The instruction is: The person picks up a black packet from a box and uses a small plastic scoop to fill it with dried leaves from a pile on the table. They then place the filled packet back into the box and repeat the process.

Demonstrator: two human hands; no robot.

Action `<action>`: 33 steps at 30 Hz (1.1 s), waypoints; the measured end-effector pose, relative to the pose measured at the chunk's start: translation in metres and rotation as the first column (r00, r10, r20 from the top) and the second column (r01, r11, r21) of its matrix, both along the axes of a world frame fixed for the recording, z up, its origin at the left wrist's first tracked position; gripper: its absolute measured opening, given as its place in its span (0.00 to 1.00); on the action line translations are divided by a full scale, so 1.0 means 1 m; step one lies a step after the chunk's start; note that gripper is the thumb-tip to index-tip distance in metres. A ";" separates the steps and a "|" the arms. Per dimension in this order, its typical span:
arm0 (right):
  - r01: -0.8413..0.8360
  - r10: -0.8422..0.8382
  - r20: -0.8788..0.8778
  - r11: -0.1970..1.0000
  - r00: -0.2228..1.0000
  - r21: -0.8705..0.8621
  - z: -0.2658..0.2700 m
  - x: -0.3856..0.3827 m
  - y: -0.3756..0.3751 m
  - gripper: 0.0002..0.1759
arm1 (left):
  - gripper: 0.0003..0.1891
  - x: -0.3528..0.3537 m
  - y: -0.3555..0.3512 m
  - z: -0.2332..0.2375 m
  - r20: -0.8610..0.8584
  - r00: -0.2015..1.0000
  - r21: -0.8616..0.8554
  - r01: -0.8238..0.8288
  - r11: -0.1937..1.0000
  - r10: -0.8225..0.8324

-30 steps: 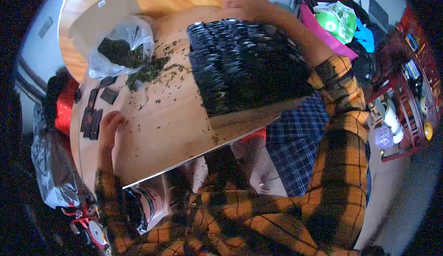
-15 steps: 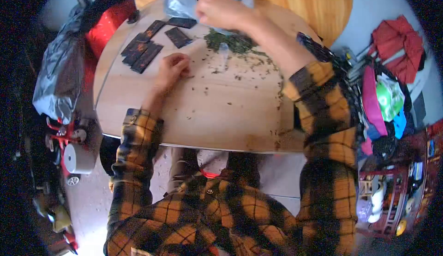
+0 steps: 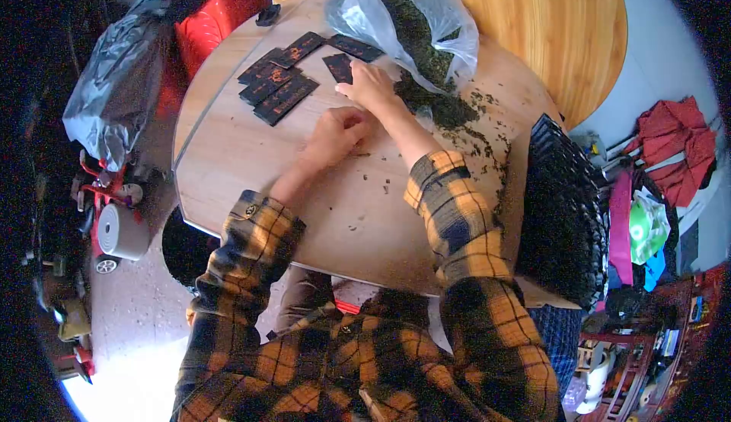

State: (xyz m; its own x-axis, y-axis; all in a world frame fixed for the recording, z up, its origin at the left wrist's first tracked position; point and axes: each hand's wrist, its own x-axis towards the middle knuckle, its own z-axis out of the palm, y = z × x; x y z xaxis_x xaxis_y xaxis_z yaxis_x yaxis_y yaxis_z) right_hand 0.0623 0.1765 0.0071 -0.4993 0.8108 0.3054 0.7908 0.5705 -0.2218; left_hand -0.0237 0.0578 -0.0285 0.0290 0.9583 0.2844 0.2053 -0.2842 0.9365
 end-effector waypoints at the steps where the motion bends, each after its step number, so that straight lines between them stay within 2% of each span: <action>1: 0.021 -0.021 0.017 1.000 1.000 0.003 -0.002 -0.002 0.001 0.31 | 0.09 0.000 0.000 0.000 -0.025 1.000 0.023 -0.014 1.000 0.015; 5: 0.115 -0.117 0.064 0.993 0.991 0.027 -0.008 -0.004 0.001 0.27 | 0.10 0.000 0.002 -0.001 -0.057 0.998 0.011 -0.031 0.999 0.031; 8: 0.043 -0.062 0.080 0.975 0.995 0.220 -0.018 0.001 0.007 0.18 | 0.10 -0.001 0.002 0.001 -0.098 0.995 0.014 -0.021 1.000 0.023; 11: 0.011 -0.032 0.109 0.983 0.994 0.183 -0.021 0.007 0.005 0.16 | 0.10 0.000 0.000 0.002 -0.121 0.991 0.006 -0.062 0.998 0.062; 13: 0.031 -0.055 0.093 0.971 0.994 0.235 -0.009 0.013 -0.012 0.12 | 0.10 0.000 0.002 0.000 -0.188 0.972 0.165 -0.108 0.980 0.139; 15: 0.061 -0.076 0.134 0.991 0.988 0.116 -0.002 0.022 -0.022 0.10 | 0.09 -0.003 -0.001 0.007 -0.222 0.958 0.185 -0.142 0.972 0.182; 16: 0.037 -0.056 0.087 0.977 0.995 0.209 -0.011 0.028 -0.017 0.08 | 0.09 -0.005 -0.004 0.013 -0.249 0.939 0.199 -0.189 0.962 0.236; 17: 0.049 -0.068 0.080 0.976 0.994 0.212 -0.015 0.034 -0.016 0.08 | 0.09 -0.006 -0.006 0.018 -0.254 0.940 0.203 -0.177 0.963 0.226; 18: 0.060 -0.060 -0.003 0.978 0.998 0.197 -0.016 0.038 -0.019 0.08 | 0.09 -0.007 -0.008 0.021 -0.252 0.918 0.309 -0.224 0.924 0.307; 19: 0.068 -0.053 -0.086 0.981 0.995 0.182 -0.016 0.043 -0.021 0.09 | 0.11 -0.008 -0.009 0.022 -0.240 0.891 0.409 -0.267 0.872 0.385; 20: 0.079 -0.063 -0.090 0.980 0.994 0.182 -0.017 0.049 -0.025 0.09 | 0.24 -0.012 -0.004 0.017 -0.311 0.844 0.520 -0.234 0.822 0.437; 21: 0.060 -0.028 -0.201 0.986 0.979 0.154 -0.012 0.053 -0.035 0.09 | 0.24 -0.009 -0.007 0.022 -0.316 0.846 0.520 -0.223 0.824 0.429; 22: 0.036 0.007 -0.312 0.991 0.950 0.131 -0.005 0.056 -0.046 0.09 | 0.29 -0.008 -0.012 0.031 -0.367 0.810 0.533 -0.220 0.817 0.458; 23: 0.043 0.001 -0.319 0.991 0.948 0.130 0.003 0.061 -0.057 0.09 | 0.34 -0.007 -0.016 0.038 -0.416 0.768 0.547 -0.217 0.809 0.487; 24: -0.040 -0.048 -0.457 0.983 0.888 -0.181 0.013 0.067 -0.070 0.09 | 0.34 -0.006 -0.017 0.038 -0.423 0.767 0.548 -0.209 0.810 0.483; 25: -0.166 -0.138 -0.562 0.874 0.816 -0.456 0.014 0.075 -0.079 0.08 | 0.40 -0.005 -0.017 0.038 -0.484 0.732 0.555 -0.167 0.815 0.479; 26: -0.268 -0.166 -0.638 0.807 0.752 -0.526 0.012 0.083 -0.086 0.08 | 0.46 -0.004 -0.018 0.038 -0.542 0.694 0.558 -0.125 0.820 0.474; 27: -0.267 -0.173 -0.642 0.807 0.747 -0.527 0.016 0.089 -0.095 0.08 | 0.46 -0.003 -0.019 0.038 -0.548 0.693 0.556 -0.116 0.823 0.468; 29: -0.304 -0.239 -0.682 0.760 0.692 -0.574 0.027 0.102 -0.115 0.09 | 0.47 0.000 -0.022 0.038 -0.629 0.678 0.531 0.019 0.847 0.380; 33: -0.427 -0.345 -0.802 0.706 0.488 -0.564 0.021 0.127 -0.120 0.07 | 0.47 0.008 -0.024 0.037 -0.615 0.724 0.565 0.129 0.815 0.312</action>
State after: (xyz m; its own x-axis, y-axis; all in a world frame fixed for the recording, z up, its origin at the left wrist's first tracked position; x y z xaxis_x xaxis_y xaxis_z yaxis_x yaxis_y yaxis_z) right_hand 0.1895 0.0568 0.0282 -0.3576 0.9339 0.0030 -0.0264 -0.0069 -0.9996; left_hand -0.0157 0.0333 0.0082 0.3373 0.6513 0.6797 0.7465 -0.6249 0.2283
